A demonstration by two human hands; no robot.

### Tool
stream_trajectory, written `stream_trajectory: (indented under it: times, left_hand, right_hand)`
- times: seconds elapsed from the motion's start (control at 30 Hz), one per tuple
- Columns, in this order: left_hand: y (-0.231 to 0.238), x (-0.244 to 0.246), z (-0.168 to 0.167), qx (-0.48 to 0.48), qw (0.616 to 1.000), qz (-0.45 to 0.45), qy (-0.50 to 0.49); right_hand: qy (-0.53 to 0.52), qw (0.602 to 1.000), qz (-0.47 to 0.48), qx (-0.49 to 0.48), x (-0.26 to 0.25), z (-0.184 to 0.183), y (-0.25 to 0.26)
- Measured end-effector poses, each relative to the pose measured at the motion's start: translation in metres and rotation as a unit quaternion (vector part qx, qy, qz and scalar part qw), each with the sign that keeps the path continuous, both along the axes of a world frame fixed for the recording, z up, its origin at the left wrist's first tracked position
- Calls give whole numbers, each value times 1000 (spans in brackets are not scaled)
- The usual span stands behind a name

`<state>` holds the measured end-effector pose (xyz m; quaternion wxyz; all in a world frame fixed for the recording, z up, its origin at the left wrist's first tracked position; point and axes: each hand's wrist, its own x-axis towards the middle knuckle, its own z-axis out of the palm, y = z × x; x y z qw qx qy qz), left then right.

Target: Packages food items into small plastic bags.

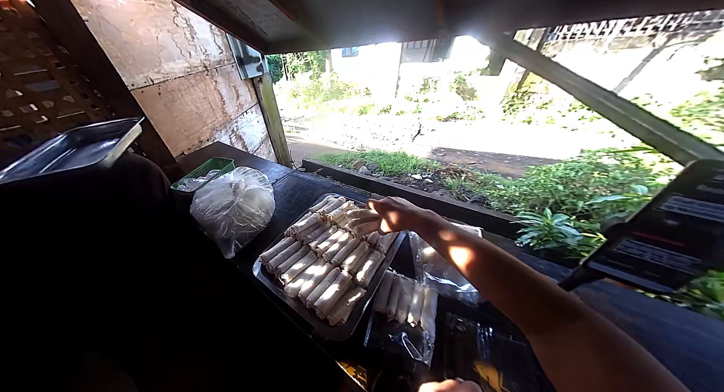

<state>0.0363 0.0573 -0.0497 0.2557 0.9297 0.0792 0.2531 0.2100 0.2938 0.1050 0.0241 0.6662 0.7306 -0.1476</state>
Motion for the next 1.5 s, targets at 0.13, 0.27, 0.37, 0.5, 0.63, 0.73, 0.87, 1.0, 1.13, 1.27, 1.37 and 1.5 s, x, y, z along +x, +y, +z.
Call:
stream_trajectory:
  times: [0.13,0.27,0.37,0.5,0.63,0.73,0.87,1.0,1.13,1.27,1.37,1.5]
  left_hand:
    - [-5,-1,5,-14,1000,12,-20]
    - [-8,-2,-2,14,999,15,-37]
    - [-6,-1,-10,55,996,10,-73]
    - [-12,-5,-2,76,993,17,-85]
    - [-29,-11,17,0,999,49,-13]
    - [-40,-15,13,3,996,81,-37]
    - [-53,-15,11,57,991,110,-53]
    - [-66,-15,18,26,995,97,-30]
    - [-73,-14,23,8,994,104,-28]
    - [-72,-14,23,-55,993,101,3]
    - [-73,-14,23,-100,992,81,5]
    - [-72,-14,21,-132,990,48,1]
  right_hand:
    - [94,994,-47,29,6,2,-47]
    - [235,966,-86,69,8,5,-144]
    - [416,896,-139,76,2,0,-239]
    - [570,776,-268,-26,-14,-12,-348]
    - [567,729,-377,-62,-34,-38,-415]
    - [591,679,-428,-82,-52,-56,-445]
    - [625,617,-472,-73,-67,-67,-460]
    - [613,610,-500,-43,-73,-72,-457]
    - [556,676,-483,21,-75,-78,-454]
    - [606,667,-426,84,-83,-73,-459]
    - [632,641,-430,68,-89,-74,-462]
    - [623,601,-500,36,-95,-81,-464]
